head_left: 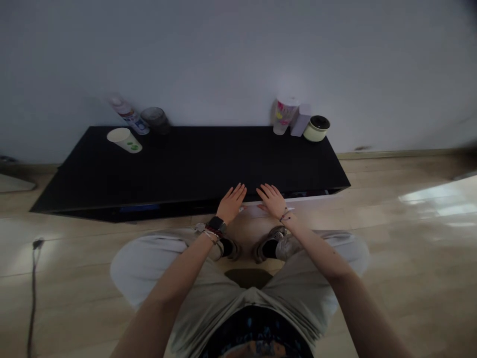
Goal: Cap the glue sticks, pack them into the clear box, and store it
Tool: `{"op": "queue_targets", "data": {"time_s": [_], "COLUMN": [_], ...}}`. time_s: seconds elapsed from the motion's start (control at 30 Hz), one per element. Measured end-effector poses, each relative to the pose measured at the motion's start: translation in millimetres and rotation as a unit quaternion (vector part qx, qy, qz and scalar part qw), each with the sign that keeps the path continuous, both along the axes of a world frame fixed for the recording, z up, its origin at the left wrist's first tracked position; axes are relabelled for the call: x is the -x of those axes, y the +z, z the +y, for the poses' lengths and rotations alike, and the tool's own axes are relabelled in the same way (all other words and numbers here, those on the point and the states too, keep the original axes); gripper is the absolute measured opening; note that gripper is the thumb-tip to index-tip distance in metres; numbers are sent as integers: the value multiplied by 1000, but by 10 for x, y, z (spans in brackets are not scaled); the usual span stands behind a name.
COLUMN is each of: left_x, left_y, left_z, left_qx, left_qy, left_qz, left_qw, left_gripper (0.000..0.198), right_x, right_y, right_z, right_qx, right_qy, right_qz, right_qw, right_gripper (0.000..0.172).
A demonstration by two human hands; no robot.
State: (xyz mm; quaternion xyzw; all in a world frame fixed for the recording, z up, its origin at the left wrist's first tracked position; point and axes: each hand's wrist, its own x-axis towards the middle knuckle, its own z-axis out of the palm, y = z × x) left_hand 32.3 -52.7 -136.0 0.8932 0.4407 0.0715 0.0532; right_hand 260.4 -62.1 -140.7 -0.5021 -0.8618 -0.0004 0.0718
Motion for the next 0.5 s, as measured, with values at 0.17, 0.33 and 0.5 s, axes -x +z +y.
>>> {"op": "queue_targets", "data": {"time_s": [0.17,0.33,0.5], "left_x": [12,20,21], "left_y": [-102,-219,-290], "left_z": [68,85,103], "left_qx": [-19,-44,-60], "left_qy": [3,13,15], "left_qz": [-23,-60,-84], "left_qw": [1000,997,995], "left_gripper": [56,52,50], "right_x": [50,114,139], "right_y": [-80,-173,-250], "right_z": [43,69,83], "right_qx": [-8,-24,-55], "right_qy": [-21,-51,-58], "right_qz": [15,27,40], "right_qw": [1000,998,996], "right_gripper": [47,38,34]}}
